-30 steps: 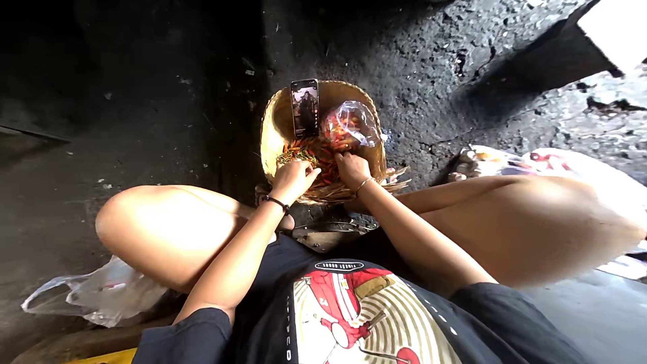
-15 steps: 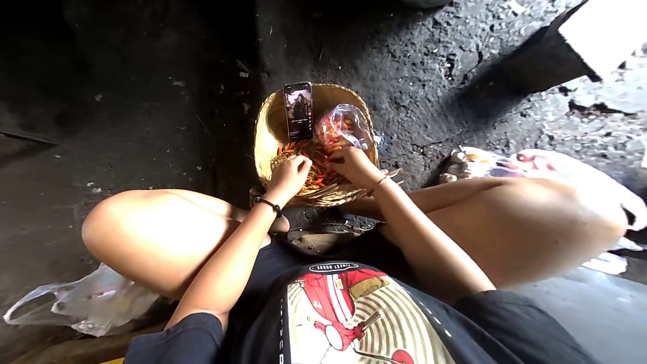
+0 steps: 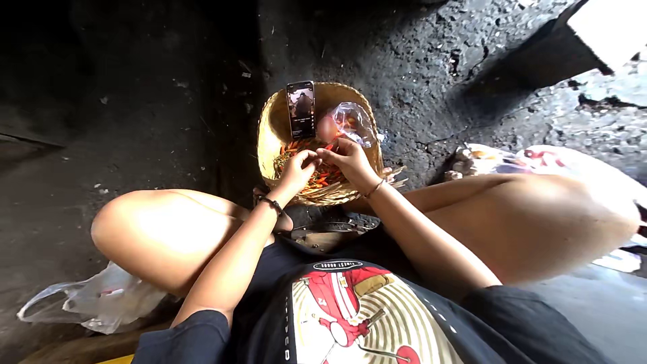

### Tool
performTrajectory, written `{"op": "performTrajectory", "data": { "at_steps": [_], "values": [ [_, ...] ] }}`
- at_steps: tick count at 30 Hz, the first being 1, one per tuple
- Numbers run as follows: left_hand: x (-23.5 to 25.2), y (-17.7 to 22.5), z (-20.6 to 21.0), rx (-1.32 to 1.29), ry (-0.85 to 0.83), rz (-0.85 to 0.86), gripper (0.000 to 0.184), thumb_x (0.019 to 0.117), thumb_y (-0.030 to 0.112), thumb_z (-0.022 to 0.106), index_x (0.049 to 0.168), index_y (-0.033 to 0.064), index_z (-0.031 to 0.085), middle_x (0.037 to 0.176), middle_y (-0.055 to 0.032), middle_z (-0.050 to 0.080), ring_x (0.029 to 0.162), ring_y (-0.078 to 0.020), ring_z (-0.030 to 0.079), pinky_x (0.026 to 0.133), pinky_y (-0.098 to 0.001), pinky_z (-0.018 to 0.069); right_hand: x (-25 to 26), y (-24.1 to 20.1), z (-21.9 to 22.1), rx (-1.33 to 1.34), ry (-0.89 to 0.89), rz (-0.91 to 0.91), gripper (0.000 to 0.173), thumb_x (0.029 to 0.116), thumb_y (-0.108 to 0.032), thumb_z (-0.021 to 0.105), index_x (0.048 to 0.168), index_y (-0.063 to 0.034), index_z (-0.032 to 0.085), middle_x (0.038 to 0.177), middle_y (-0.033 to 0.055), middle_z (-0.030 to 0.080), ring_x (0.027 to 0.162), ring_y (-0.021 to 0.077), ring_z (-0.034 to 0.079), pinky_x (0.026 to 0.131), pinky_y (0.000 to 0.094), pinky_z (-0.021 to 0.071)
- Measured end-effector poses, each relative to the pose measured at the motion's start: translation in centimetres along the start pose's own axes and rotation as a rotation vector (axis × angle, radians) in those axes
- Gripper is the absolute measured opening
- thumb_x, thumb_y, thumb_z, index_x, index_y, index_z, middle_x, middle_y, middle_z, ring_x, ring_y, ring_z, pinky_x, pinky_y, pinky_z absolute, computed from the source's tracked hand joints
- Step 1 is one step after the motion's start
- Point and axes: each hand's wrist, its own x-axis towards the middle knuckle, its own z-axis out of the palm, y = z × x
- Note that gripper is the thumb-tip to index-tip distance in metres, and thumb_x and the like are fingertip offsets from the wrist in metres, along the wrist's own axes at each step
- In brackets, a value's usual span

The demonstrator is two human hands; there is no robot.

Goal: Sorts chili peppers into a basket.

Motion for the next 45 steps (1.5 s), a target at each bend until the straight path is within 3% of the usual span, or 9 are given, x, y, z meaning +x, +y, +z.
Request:
{"op": "performTrajectory", "data": {
  "at_steps": [3,8,16,22,26,30,34,39,45],
  "values": [
    [-0.1,0.1,0.2,0.016,0.007,-0.022,0.025,0.1062,0.009,0.051,0.122,-0.0036,0.066,0.115,-0.0159,0.071,0.107,-0.0180,0.067,0.099,-0.0388,0.0524,-0.1,0.1,0.1,-0.108,0.041,-0.081,0.023,0.0949,-0.025,0.075,0.099,-0.0028,0.071,0.083,0.0054,0.068,0.071,0.0088,0.063,0.070,0.0280,0.0544],
    [-0.4,0.1,0.2,0.027,0.047,0.055,0.024,0.1059,0.008,0.052,0.119,-0.0053,0.068,0.109,-0.0162,0.072,0.101,-0.0172,0.070,0.096,-0.0376,0.0544,-0.1,0.1,0.1,-0.243,0.080,-0.191,0.024,0.0948,-0.027,0.075,0.098,-0.0033,0.072,0.083,0.0055,0.069,0.072,0.0082,0.064,0.071,0.0278,0.0549],
    [-0.2,0.4,-0.2,-0.109,0.050,0.117,0.021,0.1058,0.012,0.057,0.112,-0.0038,0.069,0.106,-0.0087,0.071,0.097,-0.0068,0.065,0.093,-0.0282,0.0523,-0.1,0.1,0.0,0.572,-0.162,0.193,0.019,0.1067,-0.020,0.055,0.095,-0.0083,0.063,0.077,-0.0036,0.059,0.061,0.0026,0.054,0.057,0.0170,0.0485],
    [-0.4,0.3,-0.1,-0.256,0.001,0.098,0.018,0.1068,0.011,0.053,0.107,-0.0001,0.068,0.098,-0.0011,0.069,0.092,-0.0043,0.063,0.090,-0.0256,0.0521,-0.1,0.7,0.5,0.828,-0.187,0.326,0.020,0.1090,-0.022,0.050,0.095,-0.0113,0.061,0.073,-0.0057,0.055,0.057,-0.0014,0.051,0.055,0.0113,0.0468],
    [-0.2,0.1,-0.2,-0.268,-0.034,0.057,0.021,0.1075,0.013,0.051,0.104,0.0021,0.068,0.098,-0.0001,0.067,0.092,-0.0056,0.062,0.090,-0.0273,0.0517,0.0,0.6,0.5,0.670,-0.133,0.251,0.018,0.1060,-0.020,0.056,0.093,-0.0092,0.062,0.074,-0.0038,0.056,0.059,0.0022,0.052,0.056,0.0164,0.0480],
    [-0.5,-0.1,0.5,0.055,0.038,0.104,0.023,0.1048,0.009,0.054,0.114,-0.0050,0.070,0.111,-0.0150,0.072,0.105,-0.0166,0.069,0.098,-0.0386,0.0543,-0.4,-0.1,-0.1,0.094,0.049,0.031,0.020,0.0944,-0.019,0.074,0.095,0.0008,0.068,0.075,0.0053,0.066,0.057,0.0094,0.059,0.056,0.0272,0.0539],
    [-1.9,1.8,0.5,0.162,0.076,0.125,0.020,0.1038,0.005,0.057,0.114,-0.0081,0.069,0.113,-0.0210,0.071,0.105,-0.0250,0.070,0.098,-0.0431,0.0539,-0.8,-0.6,-0.1,-0.145,0.064,-0.089,0.023,0.0930,-0.023,0.077,0.098,-0.0016,0.071,0.078,0.0063,0.068,0.062,0.0100,0.061,0.062,0.0291,0.0544],
    [-0.9,0.8,0.1,0.115,0.072,0.115,0.024,0.1047,0.004,0.053,0.118,-0.0075,0.068,0.113,-0.0195,0.072,0.104,-0.0209,0.070,0.099,-0.0392,0.0545,-0.7,-0.5,0.4,-0.057,-0.006,-0.129,0.021,0.0973,-0.020,0.071,0.102,0.0006,0.067,0.079,0.0048,0.068,0.063,0.0079,0.064,0.061,0.0251,0.0568],
    [-1.4,1.5,-0.3,0.064,0.083,0.175,0.021,0.1048,0.006,0.055,0.110,-0.0095,0.068,0.113,-0.0179,0.070,0.104,-0.0152,0.067,0.097,-0.0328,0.0524,-0.4,-0.7,0.5,0.397,-0.074,0.153,0.016,0.1049,-0.017,0.058,0.096,-0.0052,0.063,0.080,0.0008,0.063,0.064,0.0075,0.059,0.060,0.0229,0.0533]
  ]
}}
